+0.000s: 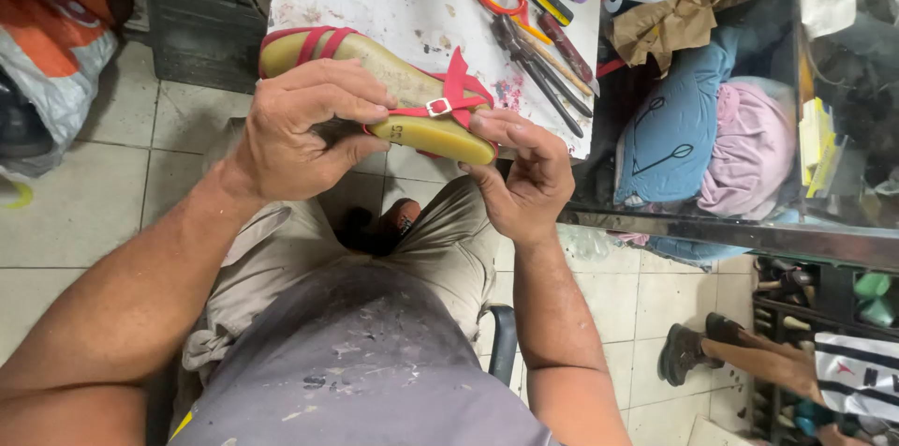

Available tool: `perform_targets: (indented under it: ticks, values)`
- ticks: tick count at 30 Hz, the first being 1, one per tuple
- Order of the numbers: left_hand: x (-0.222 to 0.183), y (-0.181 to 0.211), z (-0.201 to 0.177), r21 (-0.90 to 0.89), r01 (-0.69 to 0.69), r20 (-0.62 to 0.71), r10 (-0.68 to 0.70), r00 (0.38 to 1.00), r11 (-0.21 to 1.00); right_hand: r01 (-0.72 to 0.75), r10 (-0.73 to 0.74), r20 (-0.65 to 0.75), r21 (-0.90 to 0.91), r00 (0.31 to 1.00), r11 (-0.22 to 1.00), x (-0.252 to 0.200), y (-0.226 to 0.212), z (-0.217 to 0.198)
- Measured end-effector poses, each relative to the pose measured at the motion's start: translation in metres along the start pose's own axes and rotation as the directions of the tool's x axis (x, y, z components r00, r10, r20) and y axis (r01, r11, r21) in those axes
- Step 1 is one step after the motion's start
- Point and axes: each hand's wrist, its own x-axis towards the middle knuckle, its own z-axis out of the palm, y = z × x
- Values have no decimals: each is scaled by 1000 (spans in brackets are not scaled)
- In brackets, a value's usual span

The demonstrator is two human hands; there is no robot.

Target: Fitting and marking a shoe upper on a last at a repair bench

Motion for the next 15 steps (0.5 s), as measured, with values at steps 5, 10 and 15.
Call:
perform_targets:
  ticks: [5,10,15]
  values:
    - [3,2,0,-2,1,4,-1,1000,1000,0,0,-10,-3,1000,1000,0,-2,0]
    - [4,-1,-1,-2,-7,5,7,1000,1000,8,-8,32,5,999,1000,6,-4,-3]
    - [6,-6,-1,-28,-12,-15,12,1000,1000,-29,28,61,17,998,999,9,-2,-5]
